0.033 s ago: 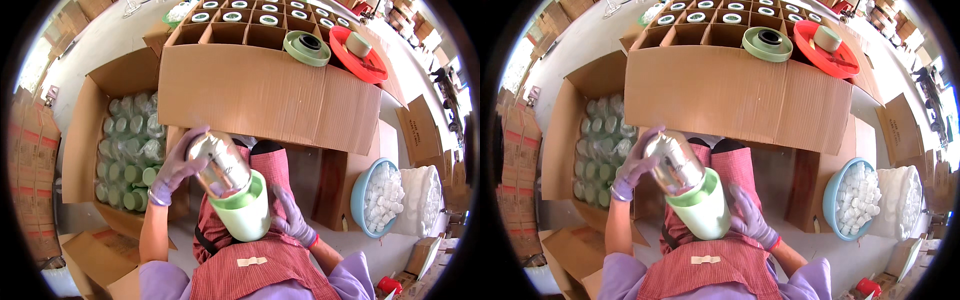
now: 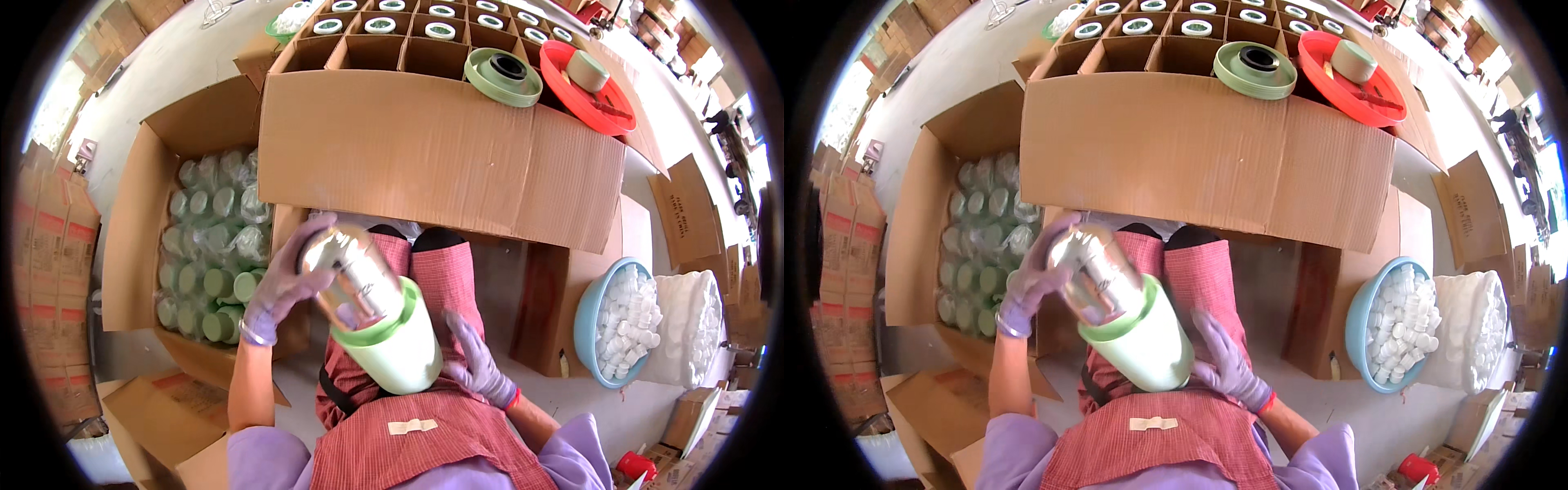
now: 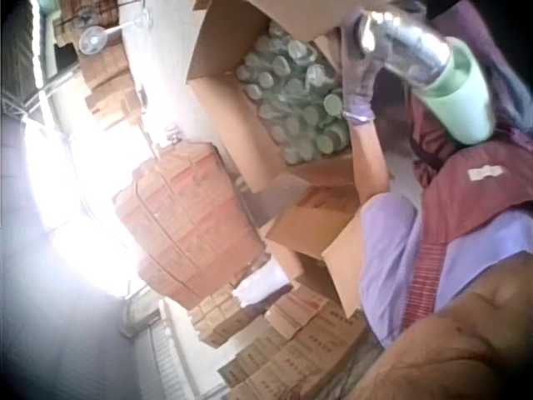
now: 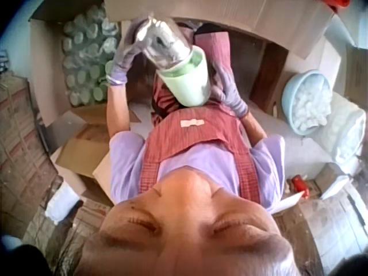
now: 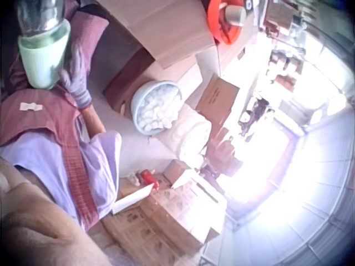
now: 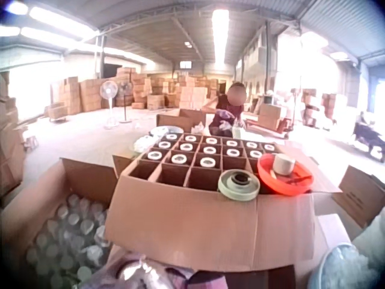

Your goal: The person unpacks green kettles from a cardboard box, removes them from plastic bags, and assembles them by inserting a wooden stick, a black filter, and a white cap. The person then places the assembled kettles into a compartmentalized cardboard box.

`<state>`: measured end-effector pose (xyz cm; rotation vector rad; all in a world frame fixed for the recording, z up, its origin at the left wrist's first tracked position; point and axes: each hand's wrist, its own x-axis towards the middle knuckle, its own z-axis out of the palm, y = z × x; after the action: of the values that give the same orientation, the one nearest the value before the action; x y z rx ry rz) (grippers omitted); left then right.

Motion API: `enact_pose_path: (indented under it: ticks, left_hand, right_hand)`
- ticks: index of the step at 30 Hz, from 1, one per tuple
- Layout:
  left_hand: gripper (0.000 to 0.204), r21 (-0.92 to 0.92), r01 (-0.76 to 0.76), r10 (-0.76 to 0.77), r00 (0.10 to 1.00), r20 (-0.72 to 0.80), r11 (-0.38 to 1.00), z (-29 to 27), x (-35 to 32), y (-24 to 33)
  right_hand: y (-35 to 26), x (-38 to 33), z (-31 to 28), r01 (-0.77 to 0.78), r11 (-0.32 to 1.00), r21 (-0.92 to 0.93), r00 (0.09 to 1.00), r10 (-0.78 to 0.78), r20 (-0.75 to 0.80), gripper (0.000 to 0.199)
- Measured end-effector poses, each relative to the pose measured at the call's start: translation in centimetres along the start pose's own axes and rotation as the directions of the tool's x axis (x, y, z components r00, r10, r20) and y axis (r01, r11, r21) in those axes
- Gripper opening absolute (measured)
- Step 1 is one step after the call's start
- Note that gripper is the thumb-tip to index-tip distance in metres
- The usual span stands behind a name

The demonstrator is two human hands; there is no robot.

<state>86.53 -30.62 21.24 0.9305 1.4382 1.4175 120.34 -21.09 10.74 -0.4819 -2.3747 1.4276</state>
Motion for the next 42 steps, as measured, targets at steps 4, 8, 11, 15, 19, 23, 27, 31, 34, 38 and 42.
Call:
enact_pose_path:
  ticks: [4, 8, 11, 15, 19, 23, 27, 31, 34, 38, 42]
  left_hand:
    - [0.081, -0.001, 0.049, -0.048, 0.971, -0.234, 0.999, 0.0, -7.9, -4.7]
    - [0.055, -0.4, -0.011, -0.211, 0.835, -0.508, 0.917, 1.4, -14.5, -14.6]
    - [0.051, 0.399, 0.115, -0.024, 0.974, -0.227, 0.91, 0.2, -13.9, -12.2]
    - [0.057, -0.139, 0.09, -0.123, 0.962, -0.244, 0.986, -1.9, -15.4, -17.4]
    - [0.068, -0.366, 0.274, -0.307, 0.951, -0.035, 0.889, -2.5, -14.9, -18.1]
    - [0.074, 0.389, -0.019, -0.032, 0.992, 0.124, 0.921, 0.3, -10.6, -13.2]
    - [0.072, 0.478, -0.044, 0.055, 0.998, -0.009, 0.877, 3.1, -10.2, -11.9]
    - [0.076, 0.212, 0.149, -0.109, 0.976, -0.187, 0.966, 1.2, -11.5, -14.8]
    - [0.081, -0.098, 0.163, -0.183, 0.945, -0.27, 0.982, -4.1, -12.0, -13.2]
    - [0.083, 0.293, 0.037, -0.024, 0.999, -0.048, 0.956, -3.7, -5.4, -1.4]
    - [0.06, 0.738, -0.372, -0.088, 0.861, 0.501, 0.564, 5.7, 3.4, 3.8]
  right_hand:
    - [0.2, -2.9, 2.6, 0.132, 0.991, 0.001, 0.991, -0.132, -0.021, 0.075]
    - [-3.4, 1.3, 3.6, 0.222, 0.958, 0.184, 0.971, -0.199, -0.136, 0.078]
    - [-5.9, 6.9, 1.8, 0.068, 0.774, 0.63, 0.996, -0.084, -0.004, 0.088]
    - [-6.3, 11.6, 1.1, 0.408, 0.816, 0.409, 0.867, -0.487, 0.105, 0.095]
    - [-6.7, 12.6, 2.0, 0.386, 0.834, 0.395, 0.869, -0.472, 0.147, 0.087]
    - [-7.8, 13.4, 2.0, 0.283, 0.83, 0.48, 0.918, -0.379, 0.115, 0.085]
    - [-8.4, 13.1, 2.7, 0.364, 0.832, 0.419, 0.926, -0.371, -0.068, 0.087]
    - [-8.9, 12.1, 1.9, 0.366, 0.883, 0.294, 0.928, -0.325, -0.18, 0.083]
    - [-6.5, 9.9, 0.7, 0.46, 0.882, 0.106, 0.872, -0.426, -0.24, 0.079]
    - [-0.9, 4.6, 1.7, 0.152, 0.985, -0.079, 0.985, -0.158, -0.073, 0.068]
    - [-2.5, 4.4, -2.9, 0.109, 0.845, -0.524, 0.873, 0.171, 0.457, 0.02]
